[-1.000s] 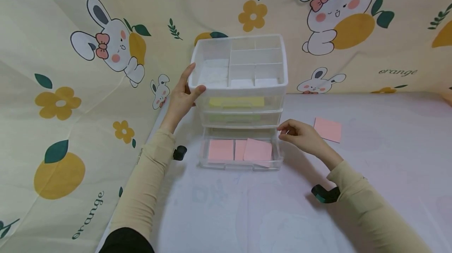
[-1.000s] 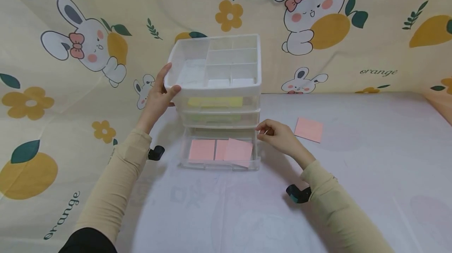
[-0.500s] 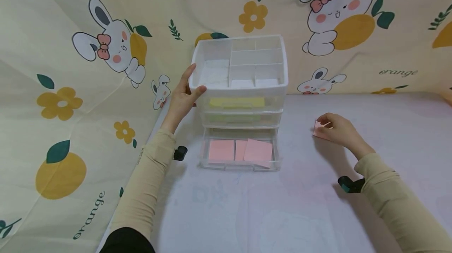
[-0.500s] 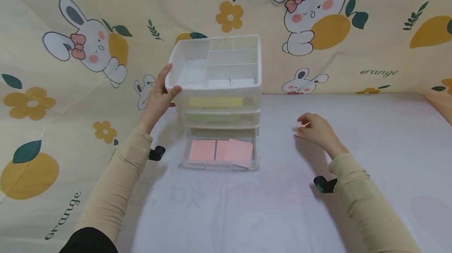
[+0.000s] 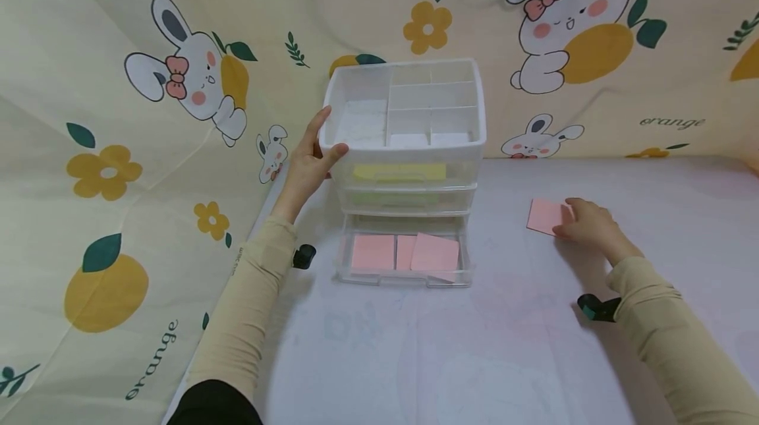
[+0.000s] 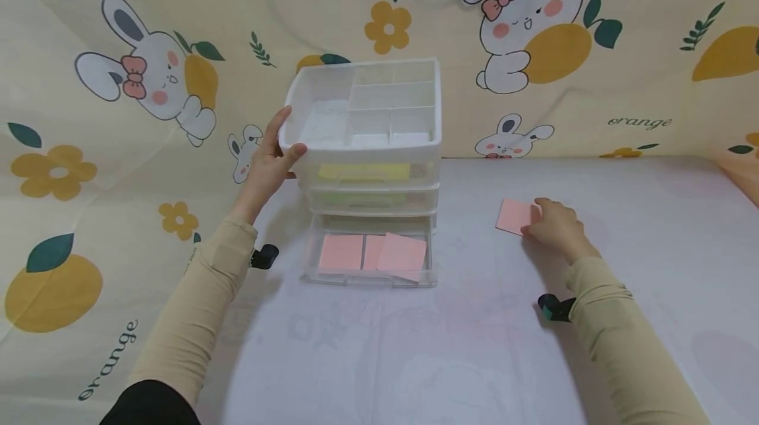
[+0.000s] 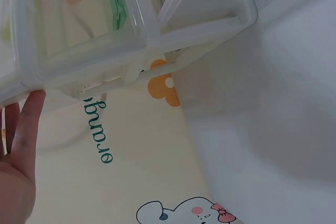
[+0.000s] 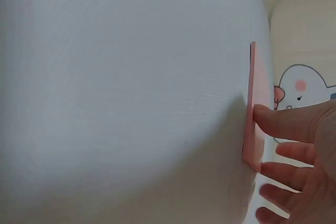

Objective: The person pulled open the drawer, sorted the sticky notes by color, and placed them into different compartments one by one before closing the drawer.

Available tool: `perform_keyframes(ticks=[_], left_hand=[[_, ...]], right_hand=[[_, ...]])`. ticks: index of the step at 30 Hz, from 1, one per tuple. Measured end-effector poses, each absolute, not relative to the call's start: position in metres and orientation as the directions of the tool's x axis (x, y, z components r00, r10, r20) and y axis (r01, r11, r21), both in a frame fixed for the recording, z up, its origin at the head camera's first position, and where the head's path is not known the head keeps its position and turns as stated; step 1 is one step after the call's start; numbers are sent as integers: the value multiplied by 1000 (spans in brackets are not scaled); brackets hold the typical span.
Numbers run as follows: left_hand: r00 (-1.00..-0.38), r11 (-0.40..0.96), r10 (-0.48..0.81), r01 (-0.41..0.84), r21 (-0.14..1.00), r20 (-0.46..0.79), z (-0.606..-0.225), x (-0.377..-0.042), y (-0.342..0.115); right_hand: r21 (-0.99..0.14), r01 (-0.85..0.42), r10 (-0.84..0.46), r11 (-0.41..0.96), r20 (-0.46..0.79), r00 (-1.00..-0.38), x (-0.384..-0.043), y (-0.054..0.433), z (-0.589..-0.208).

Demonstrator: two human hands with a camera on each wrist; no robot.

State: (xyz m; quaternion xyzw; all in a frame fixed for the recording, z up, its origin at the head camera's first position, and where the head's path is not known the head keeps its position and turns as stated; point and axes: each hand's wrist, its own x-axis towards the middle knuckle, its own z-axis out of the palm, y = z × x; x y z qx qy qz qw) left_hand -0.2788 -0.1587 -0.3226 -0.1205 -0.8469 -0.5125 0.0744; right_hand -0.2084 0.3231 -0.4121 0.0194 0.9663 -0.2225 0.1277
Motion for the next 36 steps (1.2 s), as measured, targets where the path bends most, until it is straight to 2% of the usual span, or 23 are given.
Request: perform_keyframes(ticks=[6,14,19,26,36], left_hand=[[-959,442,126,282,851,252,-320,-276,-158],[-957,443,129,291,848,261,-320,-275,-157],[-957,439,135,290,851,257,-320,-276,-158],[-957,436,137,291,852,257,-323,-278,-159],[-954,441,139,300,846,266,-322,-278,-159]], right_hand=[[-431,82,-39,899,-264,-964,-211,325,-408],[-418,139,38,898,-241,-970,-206,325,-406],[-453,161,73,877,-205,-976,-205,325,-408],[-515,50,21,856,-62,-998,-203,329,-403],[-582,87,75,809,-45,-996,-193,329,-392]])
